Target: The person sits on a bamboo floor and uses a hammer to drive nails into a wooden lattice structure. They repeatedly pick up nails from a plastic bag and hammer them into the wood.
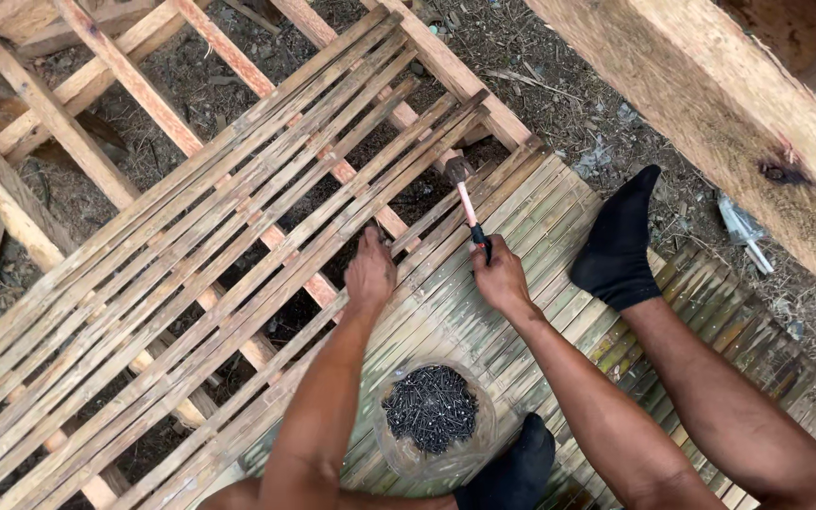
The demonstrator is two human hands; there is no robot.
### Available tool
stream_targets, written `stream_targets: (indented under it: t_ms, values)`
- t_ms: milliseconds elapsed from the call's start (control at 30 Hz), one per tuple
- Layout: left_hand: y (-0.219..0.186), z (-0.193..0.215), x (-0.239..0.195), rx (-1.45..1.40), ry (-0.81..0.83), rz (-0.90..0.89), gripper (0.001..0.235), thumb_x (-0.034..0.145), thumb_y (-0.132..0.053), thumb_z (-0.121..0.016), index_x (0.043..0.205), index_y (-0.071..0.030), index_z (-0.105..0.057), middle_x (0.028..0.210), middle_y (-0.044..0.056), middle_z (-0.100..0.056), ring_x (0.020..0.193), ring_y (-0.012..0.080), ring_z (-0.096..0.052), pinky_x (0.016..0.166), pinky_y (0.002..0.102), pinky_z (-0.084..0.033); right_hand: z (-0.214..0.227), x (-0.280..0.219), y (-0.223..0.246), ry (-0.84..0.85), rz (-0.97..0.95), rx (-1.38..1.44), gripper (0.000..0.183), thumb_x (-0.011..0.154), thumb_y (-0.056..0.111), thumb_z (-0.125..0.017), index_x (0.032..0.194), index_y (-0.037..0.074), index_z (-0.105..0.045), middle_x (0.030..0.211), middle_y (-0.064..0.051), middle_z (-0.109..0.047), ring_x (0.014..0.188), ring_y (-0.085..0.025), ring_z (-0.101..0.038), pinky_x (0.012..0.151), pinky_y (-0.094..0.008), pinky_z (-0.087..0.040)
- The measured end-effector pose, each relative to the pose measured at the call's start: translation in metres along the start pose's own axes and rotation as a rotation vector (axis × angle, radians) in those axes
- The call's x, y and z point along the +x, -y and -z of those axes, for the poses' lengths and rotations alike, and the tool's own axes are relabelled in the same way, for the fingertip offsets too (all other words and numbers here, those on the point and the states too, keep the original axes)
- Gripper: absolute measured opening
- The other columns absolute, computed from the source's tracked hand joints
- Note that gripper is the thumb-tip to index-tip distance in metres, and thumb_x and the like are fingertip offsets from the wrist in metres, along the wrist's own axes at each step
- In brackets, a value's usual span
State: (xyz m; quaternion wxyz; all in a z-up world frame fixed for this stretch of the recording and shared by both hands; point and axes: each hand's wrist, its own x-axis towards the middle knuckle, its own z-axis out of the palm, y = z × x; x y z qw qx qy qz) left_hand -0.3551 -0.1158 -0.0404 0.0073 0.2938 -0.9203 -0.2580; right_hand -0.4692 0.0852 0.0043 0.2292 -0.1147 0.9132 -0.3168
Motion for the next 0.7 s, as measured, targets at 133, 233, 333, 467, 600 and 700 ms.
stream_targets:
  t_ms: [133,233,333,467,600,700]
  values:
    - [-0.008,0.001,0.0,0.002,0.228,0.202,0.038,0.108,-0.026,-0.038,0.131,0.004,-0.041,0.116,0.029,-0.06,0.07,0.0381,-0.067,0.06,0.054,-0.061,0.014,0.006,-0.016,-0.055,0.004,0.03,0.036,0.105,0.037,-0.049,0.118,0.003,-0.053,0.072,-0.023,-0.067,0.065,-0.041,-0.068,0.063,-0.053,-0.052]
    - [0.012,-0.007,-0.012,0.107,0.196,0.119,0.029,0.109,-0.023,-0.039,0.126,0.0,-0.049,0.107,0.025,-0.065,0.071,0.0335,-0.066,0.06,0.05,-0.059,0.024,0.005,-0.03,-0.011,-0.048,0.039,0.034,0.107,0.034,-0.045,0.117,0.002,-0.05,0.071,-0.023,-0.066,0.061,-0.041,-0.068,0.059,-0.054,-0.051]
    - [0.017,-0.024,0.002,0.316,-0.407,-0.312,0.017,0.097,-0.02,-0.05,0.107,-0.008,-0.055,0.093,0.013,-0.061,0.077,0.0277,-0.065,0.068,0.046,-0.059,0.027,0.01,-0.027,0.04,-0.058,0.017,0.033,0.109,0.034,-0.042,0.116,0.002,-0.049,0.069,-0.023,-0.065,0.058,-0.041,-0.066,0.056,-0.054,-0.049]
    - [-0.041,-0.069,0.063,-0.281,-0.207,-0.162,0.017,0.103,-0.005,-0.059,0.117,-0.003,-0.068,0.103,0.016,-0.069,0.074,0.0283,-0.069,0.054,0.037,-0.061,0.032,0.011,-0.026,0.058,-0.031,0.045,0.031,0.108,0.032,-0.041,0.115,0.003,-0.05,0.066,-0.02,-0.066,0.054,-0.038,-0.067,0.052,-0.051,-0.049]
    - [-0.1,-0.095,0.112,-0.532,-0.186,0.019,0.017,0.097,-0.015,-0.063,0.112,-0.012,-0.071,0.103,0.012,-0.072,0.079,0.0286,-0.072,0.071,0.042,-0.059,0.045,0.008,-0.031,-0.007,-0.014,-0.007,0.028,0.108,0.029,-0.043,0.114,0.002,-0.05,0.063,-0.019,-0.064,0.055,-0.039,-0.065,0.054,-0.053,-0.048]
    - [-0.116,-0.094,0.125,-0.351,-0.223,-0.035,0.018,0.092,-0.02,-0.069,0.109,-0.015,-0.071,0.108,0.009,-0.07,0.094,0.0317,-0.067,0.081,0.045,-0.056,0.057,0.008,-0.027,-0.055,0.061,0.011,0.026,0.107,0.026,-0.045,0.114,0.002,-0.051,0.062,-0.016,-0.064,0.056,-0.038,-0.066,0.055,-0.051,-0.049]
